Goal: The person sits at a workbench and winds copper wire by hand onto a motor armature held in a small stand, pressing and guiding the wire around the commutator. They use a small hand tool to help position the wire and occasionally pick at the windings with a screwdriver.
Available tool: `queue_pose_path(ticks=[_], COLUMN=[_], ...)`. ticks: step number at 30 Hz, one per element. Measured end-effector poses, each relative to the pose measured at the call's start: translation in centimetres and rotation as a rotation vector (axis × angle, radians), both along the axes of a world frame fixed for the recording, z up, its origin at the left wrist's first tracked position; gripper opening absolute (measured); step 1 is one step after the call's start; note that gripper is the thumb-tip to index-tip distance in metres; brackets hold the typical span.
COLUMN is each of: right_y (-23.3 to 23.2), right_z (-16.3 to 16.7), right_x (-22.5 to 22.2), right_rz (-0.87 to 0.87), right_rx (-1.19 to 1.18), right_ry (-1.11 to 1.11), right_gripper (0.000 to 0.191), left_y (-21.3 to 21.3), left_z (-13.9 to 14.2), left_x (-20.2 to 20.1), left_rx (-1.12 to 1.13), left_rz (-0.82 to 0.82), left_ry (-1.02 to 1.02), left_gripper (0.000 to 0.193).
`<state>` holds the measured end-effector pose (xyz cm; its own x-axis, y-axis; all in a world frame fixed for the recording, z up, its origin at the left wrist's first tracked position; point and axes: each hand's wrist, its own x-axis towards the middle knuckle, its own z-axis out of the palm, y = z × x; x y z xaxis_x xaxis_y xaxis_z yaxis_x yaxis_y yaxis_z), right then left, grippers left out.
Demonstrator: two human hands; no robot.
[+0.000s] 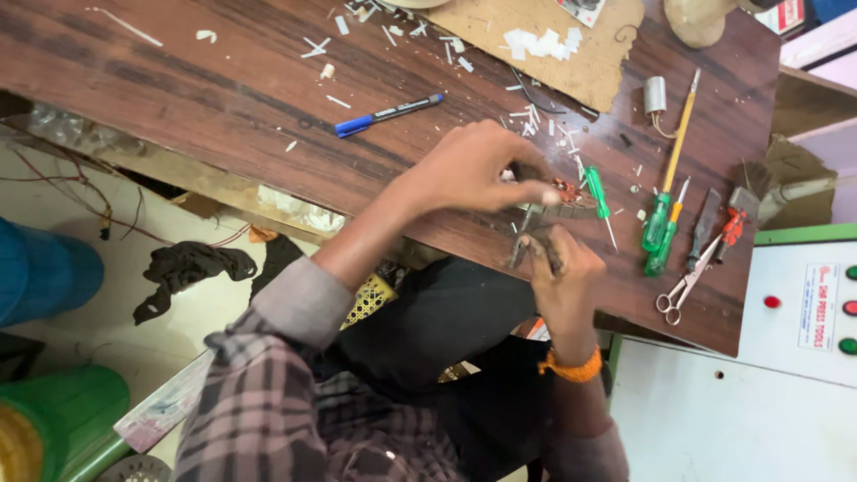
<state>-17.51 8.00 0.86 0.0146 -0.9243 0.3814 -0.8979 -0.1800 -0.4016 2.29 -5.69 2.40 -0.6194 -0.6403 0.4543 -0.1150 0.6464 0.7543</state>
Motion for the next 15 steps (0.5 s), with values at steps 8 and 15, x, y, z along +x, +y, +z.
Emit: queue_pose_path(ticks=[8, 15], right_y=[2.1, -0.3], right_z=[1.4, 5.9], right_x=[-1.9, -1.8], right_rz=[-0.219, -0.018], right_rx=[0.087, -0.044], right_ry=[-0.291, -0.134], right_gripper=[0.009, 0.007], left_y=[4.2, 3.8], left_z=[-3.3, -4.9], left_x=[-2.0, -2.3], left_rx=[-0.551, -0.670], left_rz=[0.389, 0.385], left_ry=[-0.063, -0.043], left_gripper=[0.051, 0.050])
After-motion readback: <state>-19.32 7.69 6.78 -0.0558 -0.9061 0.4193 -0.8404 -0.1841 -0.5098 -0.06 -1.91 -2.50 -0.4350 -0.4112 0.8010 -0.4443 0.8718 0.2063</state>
